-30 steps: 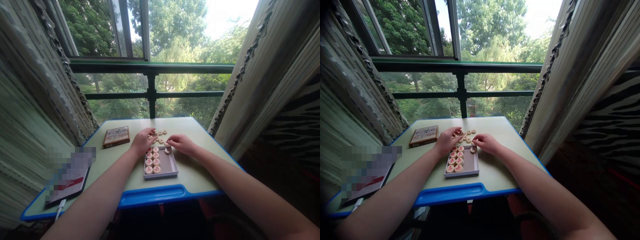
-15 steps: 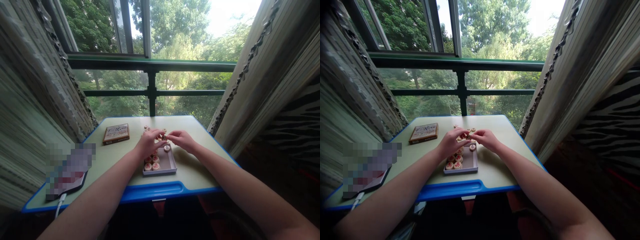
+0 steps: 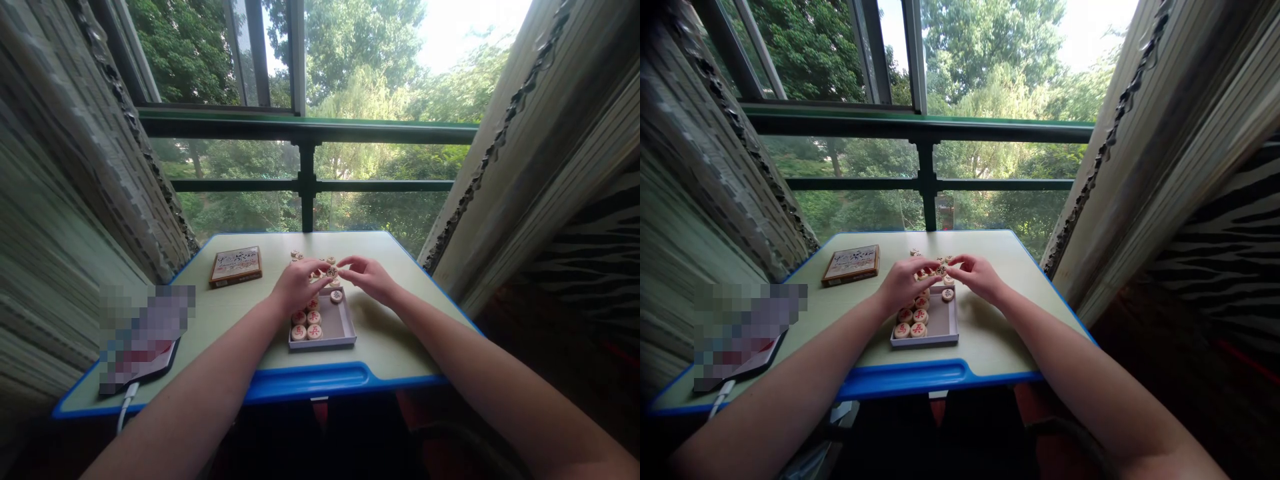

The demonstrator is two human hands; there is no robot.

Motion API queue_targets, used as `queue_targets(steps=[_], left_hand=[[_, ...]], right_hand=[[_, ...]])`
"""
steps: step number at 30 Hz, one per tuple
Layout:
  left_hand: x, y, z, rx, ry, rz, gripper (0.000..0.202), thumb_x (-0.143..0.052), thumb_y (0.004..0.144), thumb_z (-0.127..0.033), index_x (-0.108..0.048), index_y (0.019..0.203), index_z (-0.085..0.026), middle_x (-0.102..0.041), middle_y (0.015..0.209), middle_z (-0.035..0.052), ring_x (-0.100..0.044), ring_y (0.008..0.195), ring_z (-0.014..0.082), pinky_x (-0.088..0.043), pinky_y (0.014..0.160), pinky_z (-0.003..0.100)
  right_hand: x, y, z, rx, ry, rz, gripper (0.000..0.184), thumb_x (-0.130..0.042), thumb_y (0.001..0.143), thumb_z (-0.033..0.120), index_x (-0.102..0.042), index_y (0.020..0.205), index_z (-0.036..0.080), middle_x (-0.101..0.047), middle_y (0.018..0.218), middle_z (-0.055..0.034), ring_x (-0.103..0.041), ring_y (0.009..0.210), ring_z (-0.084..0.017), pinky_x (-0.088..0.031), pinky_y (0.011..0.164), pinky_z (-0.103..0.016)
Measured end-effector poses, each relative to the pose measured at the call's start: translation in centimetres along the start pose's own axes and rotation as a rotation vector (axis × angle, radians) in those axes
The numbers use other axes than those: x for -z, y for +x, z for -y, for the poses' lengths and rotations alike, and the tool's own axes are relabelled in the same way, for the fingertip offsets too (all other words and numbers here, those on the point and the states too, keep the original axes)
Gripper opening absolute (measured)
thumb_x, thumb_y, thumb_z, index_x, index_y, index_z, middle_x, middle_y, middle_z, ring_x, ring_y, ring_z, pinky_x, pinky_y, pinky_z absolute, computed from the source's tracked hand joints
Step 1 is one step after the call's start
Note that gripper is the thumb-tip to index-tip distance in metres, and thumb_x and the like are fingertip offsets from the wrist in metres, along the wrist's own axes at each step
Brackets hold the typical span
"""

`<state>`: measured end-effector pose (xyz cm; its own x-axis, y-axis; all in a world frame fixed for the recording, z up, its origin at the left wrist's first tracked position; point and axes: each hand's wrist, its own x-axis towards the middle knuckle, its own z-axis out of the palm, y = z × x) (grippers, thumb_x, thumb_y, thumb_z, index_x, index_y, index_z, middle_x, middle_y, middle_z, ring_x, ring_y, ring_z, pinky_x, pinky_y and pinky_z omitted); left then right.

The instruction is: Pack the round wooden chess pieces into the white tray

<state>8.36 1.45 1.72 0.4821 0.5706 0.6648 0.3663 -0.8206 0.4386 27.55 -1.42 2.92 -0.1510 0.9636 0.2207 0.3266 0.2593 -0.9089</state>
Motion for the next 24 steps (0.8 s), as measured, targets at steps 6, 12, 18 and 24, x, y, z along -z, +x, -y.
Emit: queue_targets(steps=[6, 12, 18, 24], left_hand=[[0.0, 0.1, 0.0, 0.014, -0.009, 0.006, 0.024, -0.064, 0.077, -0.033, -0.068, 0.093, -0.016, -0.071, 0.087, 0.0064, -0.064, 0.075, 0.0161, -0.051, 0.070, 0.029], [0.0, 0.1, 0.0, 0.033, -0.027, 0.025, 0.026, -0.065, 0.076, -0.034, -0.070, 0.094, -0.017, -0.071, 0.086, 0.0064, -0.064, 0.072, 0.0154, -0.051, 0.068, 0.027], [0.3, 0.1, -0.3, 0.123, -0.030, 0.088, 0.028, -0.063, 0.075, -0.034, -0.071, 0.095, -0.016, -0.072, 0.087, 0.0064, -0.064, 0.072, 0.0152, -0.051, 0.069, 0.026], [0.2, 0.2, -0.3, 0.049, -0.025, 0.223, 0.017, -0.059, 0.076, -0.027, -0.074, 0.079, -0.020, -0.073, 0.084, 0.0035, -0.063, 0.084, 0.0184, -0.048, 0.082, 0.032]], right_hand=[[0.2, -0.1, 0.0, 0.129, -0.166, 0.055, 0.041, -0.067, 0.069, 0.046, -0.065, 0.092, 0.013, -0.042, 0.052, 0.0065, -0.034, 0.049, -0.007, -0.027, 0.047, -0.023], [0.4, -0.1, -0.3, 0.193, -0.254, 0.040, 0.036, -0.064, 0.072, 0.043, -0.065, 0.093, 0.013, -0.042, 0.051, 0.0064, -0.034, 0.048, -0.007, -0.028, 0.048, -0.022], [1.1, -0.1, 0.0, 0.224, -0.493, 0.099, 0.025, -0.063, 0.073, 0.034, -0.067, 0.088, 0.014, -0.046, 0.051, 0.0056, -0.038, 0.047, -0.006, -0.028, 0.050, -0.021], [1.1, -0.4, 0.8, 0.141, -0.694, 0.215, 0.024, -0.064, 0.073, 0.033, -0.069, 0.089, 0.016, -0.044, 0.048, 0.0065, -0.036, 0.046, -0.006, -0.025, 0.050, -0.021]])
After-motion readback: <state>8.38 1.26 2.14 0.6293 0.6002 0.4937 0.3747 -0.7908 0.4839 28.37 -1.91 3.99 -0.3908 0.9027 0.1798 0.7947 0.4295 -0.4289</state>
